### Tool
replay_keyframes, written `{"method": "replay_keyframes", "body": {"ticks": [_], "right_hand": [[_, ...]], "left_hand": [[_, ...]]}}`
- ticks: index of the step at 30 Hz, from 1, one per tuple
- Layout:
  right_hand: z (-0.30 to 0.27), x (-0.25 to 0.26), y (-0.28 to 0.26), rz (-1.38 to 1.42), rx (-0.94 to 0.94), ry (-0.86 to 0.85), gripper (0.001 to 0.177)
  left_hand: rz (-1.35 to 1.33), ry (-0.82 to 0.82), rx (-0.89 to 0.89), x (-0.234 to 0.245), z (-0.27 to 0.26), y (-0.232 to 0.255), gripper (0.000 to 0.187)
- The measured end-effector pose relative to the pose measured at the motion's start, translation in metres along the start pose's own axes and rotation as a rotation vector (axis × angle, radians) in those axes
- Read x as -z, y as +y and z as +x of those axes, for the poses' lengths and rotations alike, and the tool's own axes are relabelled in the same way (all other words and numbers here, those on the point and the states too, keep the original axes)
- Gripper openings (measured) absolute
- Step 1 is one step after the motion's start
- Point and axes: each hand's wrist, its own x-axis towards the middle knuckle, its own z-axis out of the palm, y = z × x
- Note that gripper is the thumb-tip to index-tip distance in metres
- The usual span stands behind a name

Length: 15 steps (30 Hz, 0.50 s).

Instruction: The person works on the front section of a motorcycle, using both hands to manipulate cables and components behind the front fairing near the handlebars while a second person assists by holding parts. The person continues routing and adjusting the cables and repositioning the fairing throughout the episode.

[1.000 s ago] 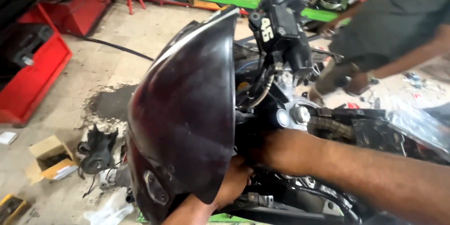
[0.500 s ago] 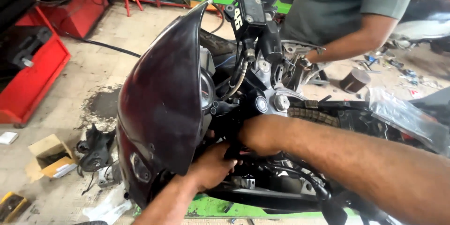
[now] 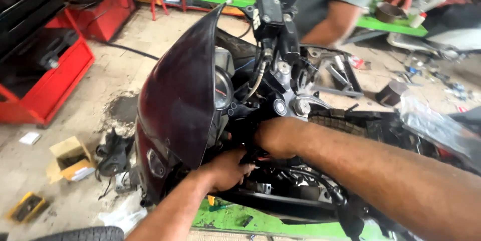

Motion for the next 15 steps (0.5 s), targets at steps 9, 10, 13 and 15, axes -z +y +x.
{"method": "replay_keyframes", "body": {"ticks": [9, 10, 13, 15], "right_hand": [[0.004, -0.017, -0.001, -0.022, 0.002, 0.159, 0.032], [0.003, -0.017, -0.005, 0.016, -0.084, 0.124, 0.027], [-0.006, -0.015, -0.016, 0.050, -0.179, 0.150, 0.025], [-0.020, -0.008, -0.031, 0.041, -0.175, 0.206, 0.027]], "left_hand": [[-0.733, 0.002, 0.092, -0.012, 0.013, -0.012, 0.031], [-0.717, 0.005, 0.079, -0.013, 0.013, -0.013, 0.033], [-0.599, 0.075, 0.001, -0.014, 0.012, -0.015, 0.033], [-0.506, 0.149, -0.058, -0.015, 0.011, -0.017, 0.031]]}}
